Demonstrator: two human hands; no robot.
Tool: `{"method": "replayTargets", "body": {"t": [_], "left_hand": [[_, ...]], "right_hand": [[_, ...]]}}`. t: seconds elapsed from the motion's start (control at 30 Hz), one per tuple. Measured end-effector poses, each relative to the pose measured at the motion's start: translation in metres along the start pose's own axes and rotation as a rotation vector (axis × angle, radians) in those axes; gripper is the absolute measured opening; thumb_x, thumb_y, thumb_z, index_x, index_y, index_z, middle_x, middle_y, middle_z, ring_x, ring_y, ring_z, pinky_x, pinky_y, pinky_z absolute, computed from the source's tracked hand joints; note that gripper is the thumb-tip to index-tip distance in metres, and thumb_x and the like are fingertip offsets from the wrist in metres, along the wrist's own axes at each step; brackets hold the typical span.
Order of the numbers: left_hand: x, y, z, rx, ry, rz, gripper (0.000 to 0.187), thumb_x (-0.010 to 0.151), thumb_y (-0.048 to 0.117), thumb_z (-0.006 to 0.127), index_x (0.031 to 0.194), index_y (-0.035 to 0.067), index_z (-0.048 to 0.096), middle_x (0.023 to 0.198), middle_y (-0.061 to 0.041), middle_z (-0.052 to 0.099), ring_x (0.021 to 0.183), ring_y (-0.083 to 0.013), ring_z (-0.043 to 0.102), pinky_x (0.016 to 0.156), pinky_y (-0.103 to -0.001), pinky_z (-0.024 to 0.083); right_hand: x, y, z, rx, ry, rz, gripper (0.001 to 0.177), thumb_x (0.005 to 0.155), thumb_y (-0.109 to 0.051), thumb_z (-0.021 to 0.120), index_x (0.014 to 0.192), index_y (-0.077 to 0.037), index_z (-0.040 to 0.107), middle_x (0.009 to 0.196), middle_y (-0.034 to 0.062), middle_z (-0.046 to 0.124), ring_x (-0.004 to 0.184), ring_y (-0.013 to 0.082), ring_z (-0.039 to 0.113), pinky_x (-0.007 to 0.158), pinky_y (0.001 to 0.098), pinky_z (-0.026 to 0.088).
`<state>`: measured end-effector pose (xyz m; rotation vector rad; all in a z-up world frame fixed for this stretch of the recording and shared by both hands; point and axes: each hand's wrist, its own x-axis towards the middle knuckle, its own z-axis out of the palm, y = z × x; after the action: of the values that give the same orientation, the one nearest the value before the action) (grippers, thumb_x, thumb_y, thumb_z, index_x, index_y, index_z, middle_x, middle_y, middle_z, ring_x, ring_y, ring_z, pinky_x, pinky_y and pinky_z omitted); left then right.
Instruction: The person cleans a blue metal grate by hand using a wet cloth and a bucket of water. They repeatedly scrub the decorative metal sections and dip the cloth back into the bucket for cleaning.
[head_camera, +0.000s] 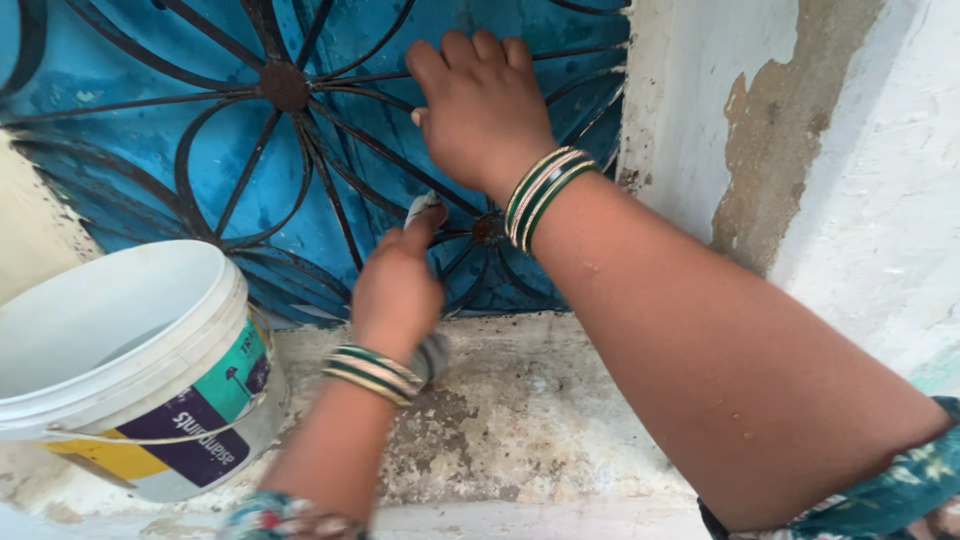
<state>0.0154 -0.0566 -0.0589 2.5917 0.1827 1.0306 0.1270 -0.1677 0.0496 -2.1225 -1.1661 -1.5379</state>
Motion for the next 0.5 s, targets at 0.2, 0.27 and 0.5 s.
{"method": "replayTargets", "body": {"t": [0.2,0.27,0.5], "left_hand": [[-0.039,-0.044,0.024,-0.161,0.250,-0.023,0.082,0.076,-0.013,0.052,0.152,0.019,0.052,0.120,-0.025,0.063,0.110,-0.0451,0.061,0.094,-0.047,0.051],[-0.045,-0.055,0.048,-0.179,0.265,-0.047,0.082,0.073,-0.012,0.055,0.152,0.008,0.045,0.125,-0.030,0.060,0.113,-0.0477,0.058,0.096,-0.048,0.049],[-0.023,-0.050,0.050,-0.584,0.134,0.157,0.072,0.083,-0.007,0.053,0.153,0.007,0.052,0.148,-0.025,0.062,0.135,-0.0389,0.062,0.111,-0.045,0.048]], "right_hand": [[-0.027,-0.018,0.006,-0.110,0.219,-0.054,0.067,0.089,-0.017,0.068,0.149,-0.005,0.041,0.140,0.0203,0.052,0.133,0.0410,0.047,0.121,0.0556,0.023],[-0.049,-0.023,0.010,-0.228,0.170,-0.076,0.074,0.088,-0.005,0.062,0.155,-0.009,0.033,0.150,0.0190,0.047,0.141,0.0404,0.045,0.124,0.0509,0.023],[-0.080,-0.012,0.033,-0.061,-0.091,-0.012,0.076,0.102,-0.002,0.053,0.167,-0.006,0.015,0.124,0.0162,0.057,0.118,0.0370,0.056,0.121,0.0489,0.035]]}}
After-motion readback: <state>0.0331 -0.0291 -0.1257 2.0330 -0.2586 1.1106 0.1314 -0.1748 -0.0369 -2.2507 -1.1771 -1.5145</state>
